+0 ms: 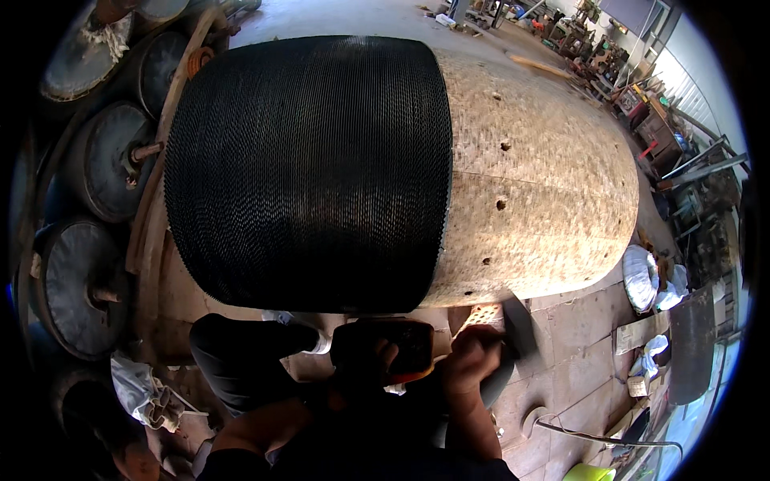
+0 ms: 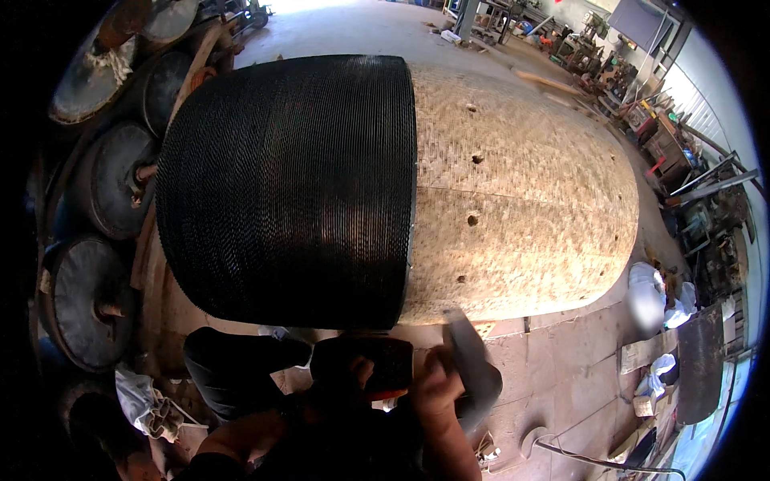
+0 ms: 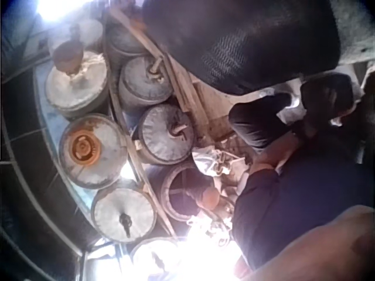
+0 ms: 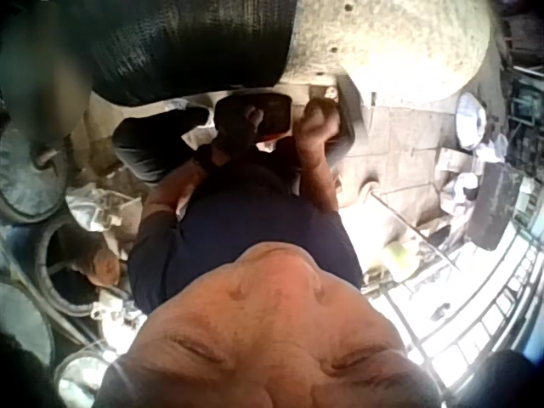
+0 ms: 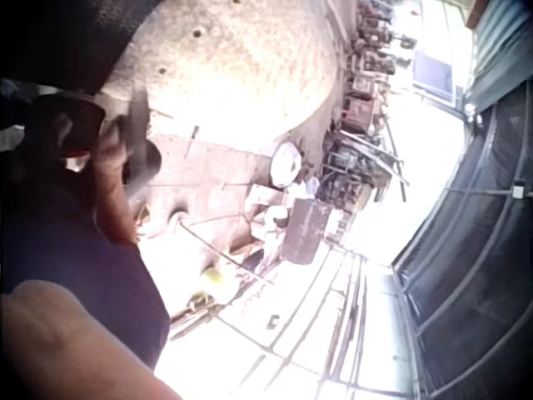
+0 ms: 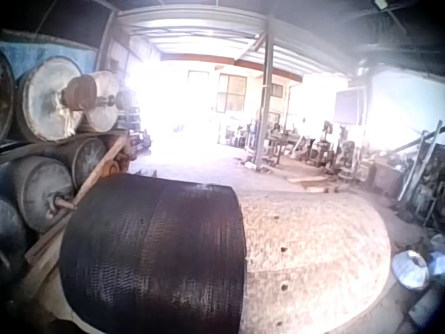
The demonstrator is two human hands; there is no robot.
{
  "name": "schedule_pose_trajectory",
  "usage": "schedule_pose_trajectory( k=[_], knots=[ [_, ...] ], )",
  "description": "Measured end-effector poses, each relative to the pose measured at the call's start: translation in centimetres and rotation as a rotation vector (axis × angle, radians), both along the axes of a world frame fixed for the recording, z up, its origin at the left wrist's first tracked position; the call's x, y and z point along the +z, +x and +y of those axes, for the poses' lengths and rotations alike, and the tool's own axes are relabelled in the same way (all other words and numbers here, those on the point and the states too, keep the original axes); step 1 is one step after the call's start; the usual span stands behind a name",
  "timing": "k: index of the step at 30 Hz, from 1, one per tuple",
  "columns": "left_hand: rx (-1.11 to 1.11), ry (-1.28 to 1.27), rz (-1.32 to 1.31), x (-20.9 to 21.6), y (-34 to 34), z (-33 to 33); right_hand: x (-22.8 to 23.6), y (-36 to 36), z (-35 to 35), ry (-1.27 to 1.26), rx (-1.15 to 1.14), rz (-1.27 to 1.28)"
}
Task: The person hammers small nails into a black mesh material wrapped around a large cylindrical wooden object.
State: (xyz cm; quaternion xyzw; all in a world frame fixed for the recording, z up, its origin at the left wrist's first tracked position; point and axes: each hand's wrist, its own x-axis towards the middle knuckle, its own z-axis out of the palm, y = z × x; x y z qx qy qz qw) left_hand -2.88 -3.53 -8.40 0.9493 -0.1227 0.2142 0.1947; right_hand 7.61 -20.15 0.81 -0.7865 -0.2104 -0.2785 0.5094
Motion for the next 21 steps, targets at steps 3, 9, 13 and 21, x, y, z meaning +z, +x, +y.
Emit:
schedule_pose_trajectory(
  k=[3, 9, 13, 21],
  knots=[
    [0.02, -0.048, 0.023, 0.9, -0.4, -0.1, -1.8, -0.6, 0.2, -0.161, -0.086, 0.288],
    [-0.01, -0.165, -0.106, 4.4, 3.2, 1.8, -4.4, 0.4, -1.1, -0.016, -0.026, 0.083],
    [-0.018, -0.113, -0.453, 10.0, 6.4, 4.6, -0.6, -0.6, 0.0, -0.094, -0.028, 0.404],
    [0.12, 0.155, -0.77, 14.5, 12.6, 9.3, -0.8, 0.8, 1.3, -0.231, -0.135, 0.476]
  ],
)
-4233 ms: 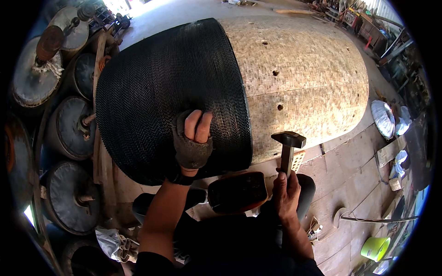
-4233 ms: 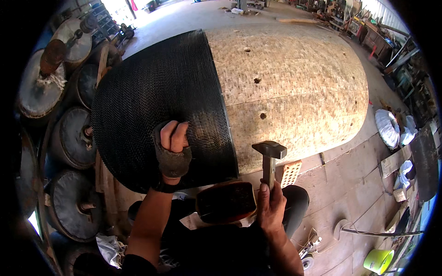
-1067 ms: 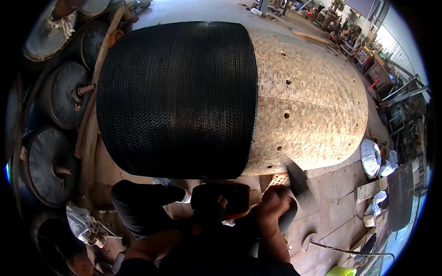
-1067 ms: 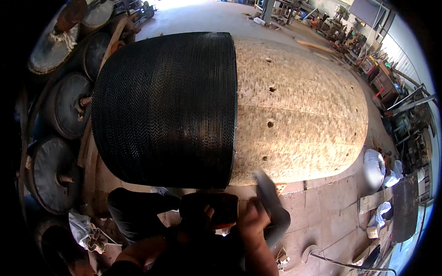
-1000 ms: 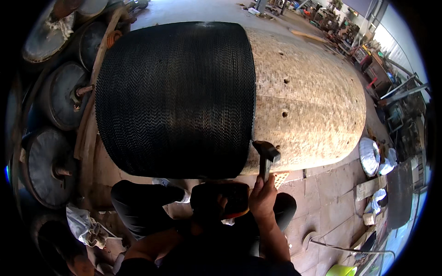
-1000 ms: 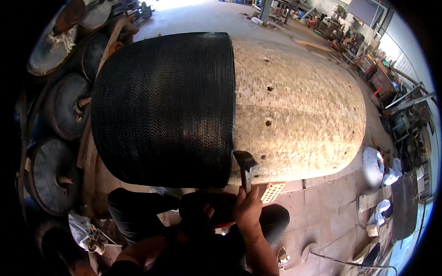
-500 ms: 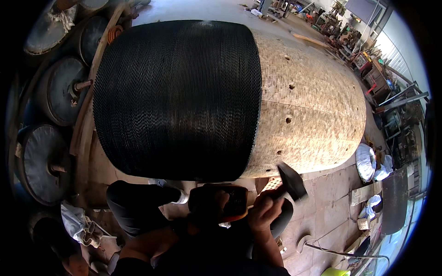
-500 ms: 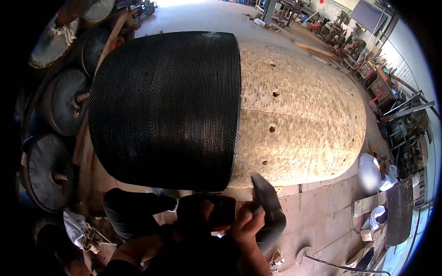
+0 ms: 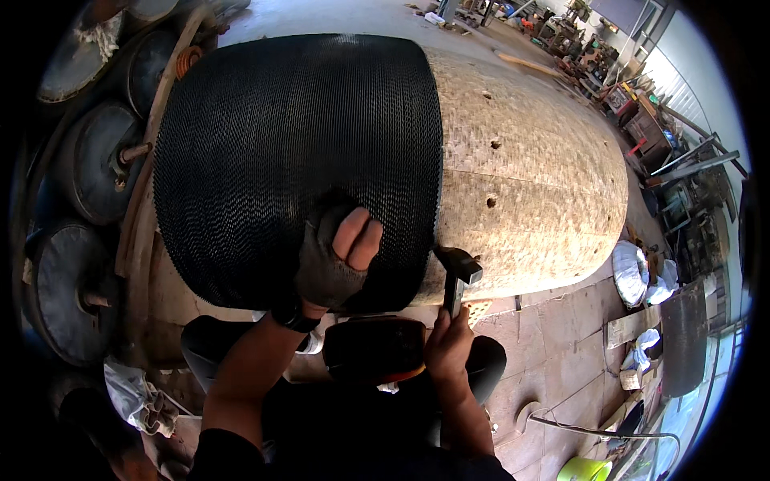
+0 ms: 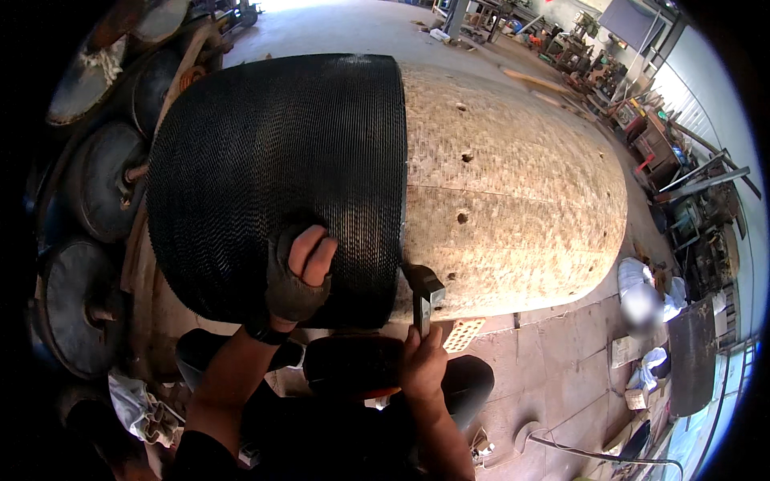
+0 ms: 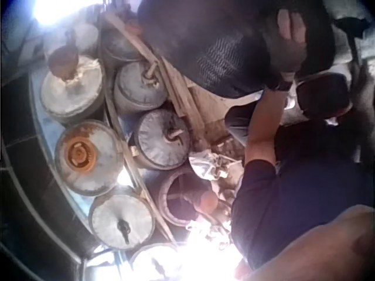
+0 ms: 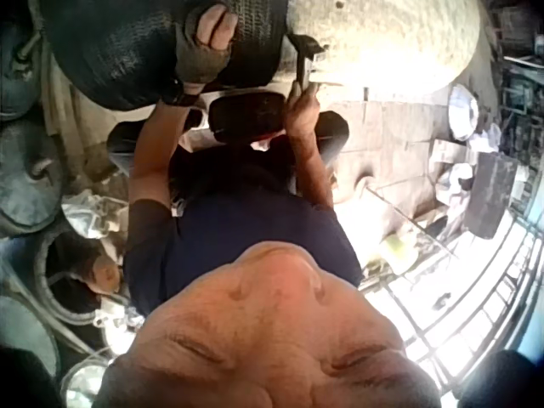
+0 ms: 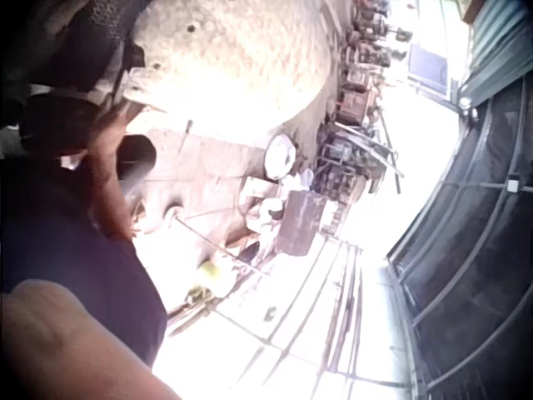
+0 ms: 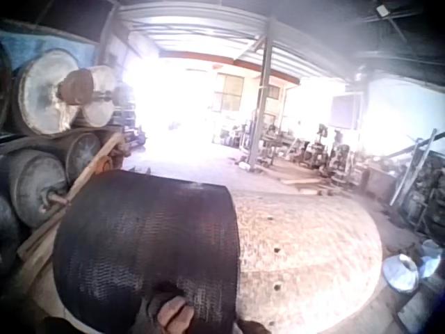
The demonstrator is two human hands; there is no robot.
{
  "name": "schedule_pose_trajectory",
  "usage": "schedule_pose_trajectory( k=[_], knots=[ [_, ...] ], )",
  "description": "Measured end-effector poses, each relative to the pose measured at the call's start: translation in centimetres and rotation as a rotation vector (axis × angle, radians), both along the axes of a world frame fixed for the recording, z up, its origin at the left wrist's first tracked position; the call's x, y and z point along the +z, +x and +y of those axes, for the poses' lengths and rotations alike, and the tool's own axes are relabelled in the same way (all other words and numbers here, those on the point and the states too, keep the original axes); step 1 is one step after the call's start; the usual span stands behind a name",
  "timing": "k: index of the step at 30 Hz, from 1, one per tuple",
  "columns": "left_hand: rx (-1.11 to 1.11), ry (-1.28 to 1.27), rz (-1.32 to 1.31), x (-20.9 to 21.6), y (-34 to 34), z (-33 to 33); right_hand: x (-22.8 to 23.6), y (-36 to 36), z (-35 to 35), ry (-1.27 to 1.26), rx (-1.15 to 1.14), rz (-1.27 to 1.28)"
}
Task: The person hammers small nails into a black mesh material wrapped around a large cylindrical wooden object.
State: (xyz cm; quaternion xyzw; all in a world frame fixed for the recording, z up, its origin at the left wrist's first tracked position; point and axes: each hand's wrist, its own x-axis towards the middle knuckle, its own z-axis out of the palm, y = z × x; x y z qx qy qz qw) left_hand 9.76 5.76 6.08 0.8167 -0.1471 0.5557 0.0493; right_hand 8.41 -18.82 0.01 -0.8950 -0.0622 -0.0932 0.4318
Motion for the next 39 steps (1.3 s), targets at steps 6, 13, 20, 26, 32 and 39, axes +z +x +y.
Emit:
schedule_pose_trajectory(
  k=[6, 13, 20, 26, 32, 39],
  knots=[
    [0.022, -0.029, 0.044, 0.4, 0.6, 0.1, -1.2, -1.8, -2.1, 0.485, 0.155, -0.484],
    [0.035, -0.022, 0.044, 1.3, 0.5, 0.0, -0.4, -2.6, -2.1, 0.13, 0.11, -0.18],
    [0.04, -0.016, 0.032, 1.1, 0.6, -0.5, -0.5, 0.1, -0.9, -0.194, -0.019, 0.019],
    [0.103, -0.011, 0.027, 1.1, 0.7, 0.0, 0.6, -2.5, -1.0, 0.35, 0.059, -0.347],
    [0.088, -0.033, 0.023, 1.1, 1.1, 0.0, 0.0, -0.9, -1.4, 0.025, 0.067, -0.122],
    [0.071, -0.022, 0.058, 0.8, 0.5, -0.1, 0.0, -0.4, -0.2, 0.024, 0.032, -0.122]
  ],
)
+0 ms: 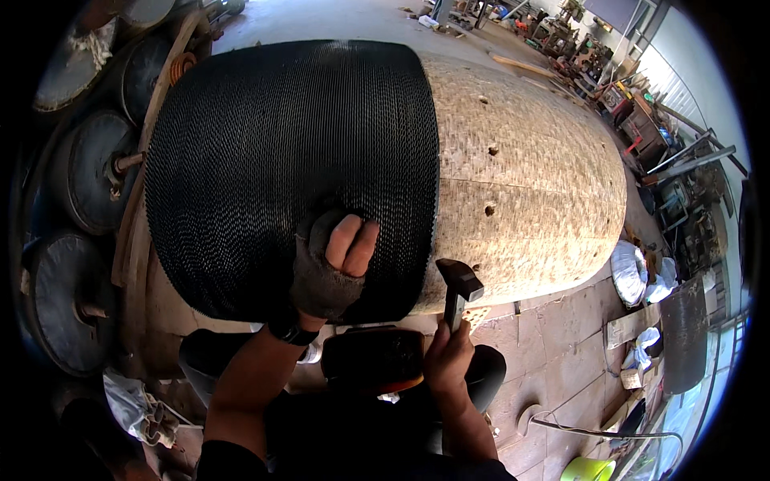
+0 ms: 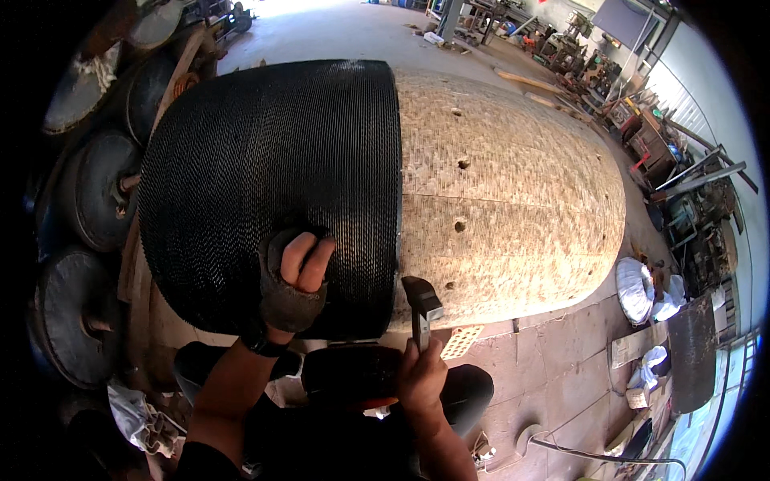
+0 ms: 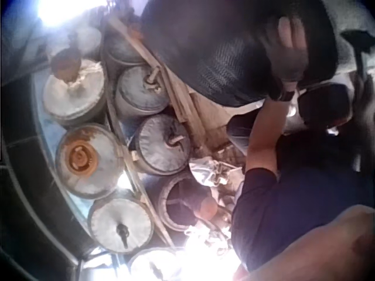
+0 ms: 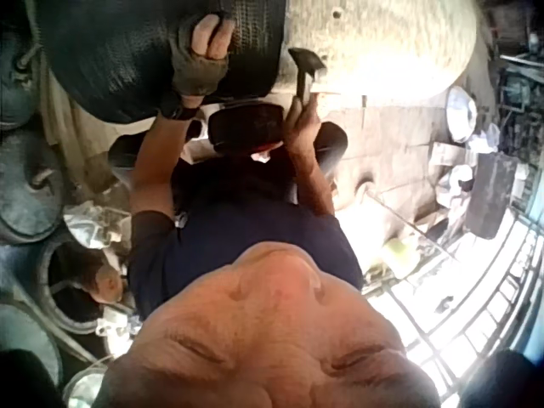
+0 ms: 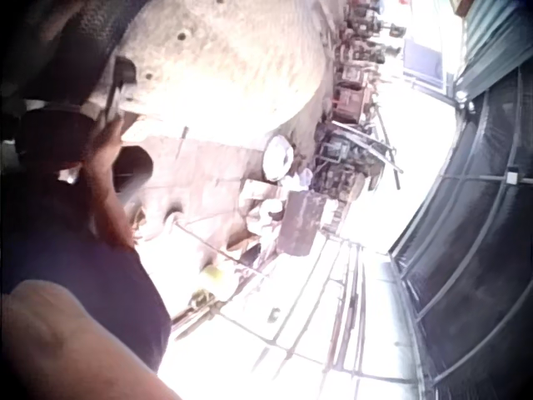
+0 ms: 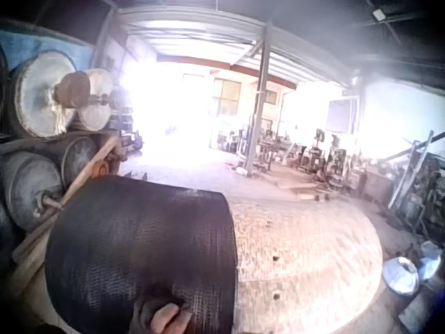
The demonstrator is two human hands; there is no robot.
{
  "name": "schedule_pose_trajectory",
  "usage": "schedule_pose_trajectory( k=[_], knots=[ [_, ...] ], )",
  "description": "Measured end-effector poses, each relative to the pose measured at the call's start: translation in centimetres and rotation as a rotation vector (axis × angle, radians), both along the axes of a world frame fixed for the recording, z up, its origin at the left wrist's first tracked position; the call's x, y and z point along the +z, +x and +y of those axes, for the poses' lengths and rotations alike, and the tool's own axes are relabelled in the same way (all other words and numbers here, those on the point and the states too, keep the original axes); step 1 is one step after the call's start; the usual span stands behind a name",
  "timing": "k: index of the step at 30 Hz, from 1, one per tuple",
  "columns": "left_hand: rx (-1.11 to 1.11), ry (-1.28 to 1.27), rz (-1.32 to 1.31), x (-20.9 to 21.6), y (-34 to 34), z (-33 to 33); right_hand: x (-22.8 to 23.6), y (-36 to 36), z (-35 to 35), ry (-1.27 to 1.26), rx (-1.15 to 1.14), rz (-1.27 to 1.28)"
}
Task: The person hammers small nails into a black mesh material wrapped around a large cylindrical wooden object.
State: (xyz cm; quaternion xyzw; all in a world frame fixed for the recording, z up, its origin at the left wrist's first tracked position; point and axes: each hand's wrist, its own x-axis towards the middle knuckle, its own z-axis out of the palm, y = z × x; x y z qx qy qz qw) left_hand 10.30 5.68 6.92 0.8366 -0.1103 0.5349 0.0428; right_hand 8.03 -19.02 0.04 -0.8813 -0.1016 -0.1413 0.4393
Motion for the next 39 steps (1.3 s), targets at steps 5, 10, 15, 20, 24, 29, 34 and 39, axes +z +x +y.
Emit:
schedule_pose_trajectory(
  k=[5, 10, 15, 20, 24, 29, 34, 39],
  knots=[
    [0.046, -0.007, 0.011, -0.1, 0.6, -0.2, 0.9, -0.2, -0.1, 0.044, 0.032, -0.326],
    [0.011, -0.047, 0.064, -0.1, 0.7, 0.0, -2.5, -0.1, -1.3, -0.087, 0.059, -0.008],
    [0.053, 0.008, 0.065, 0.3, 1.0, 0.3, -3.4, -1.4, -2.0, -0.129, 0.02, -0.061],
    [0.106, 0.015, 0.015, 0.6, 1.0, 0.1, -5.1, -2.9, -3.3, -0.095, 0.014, -0.069],
    [0.125, 0.031, -0.015, 1.1, 0.7, -0.5, -5.5, -4.2, -4.2, -0.045, 0.057, -0.026],
    [-0.201, -0.163, 0.05, -0.5, -1.8, -5.2, -5.1, -5.1, -4.5, 0.023, 0.088, -0.012],
    [-0.382, -0.342, 0.231, -4.2, -3.6, -10.2, -4.4, -4.8, -4.3, 0.112, 0.105, -0.055],
    [-0.268, -0.309, 0.255, -3.8, -3.3, -10.5, -5.1, -4.4, -4.5, 0.061, 0.107, -0.064]
  ],
)
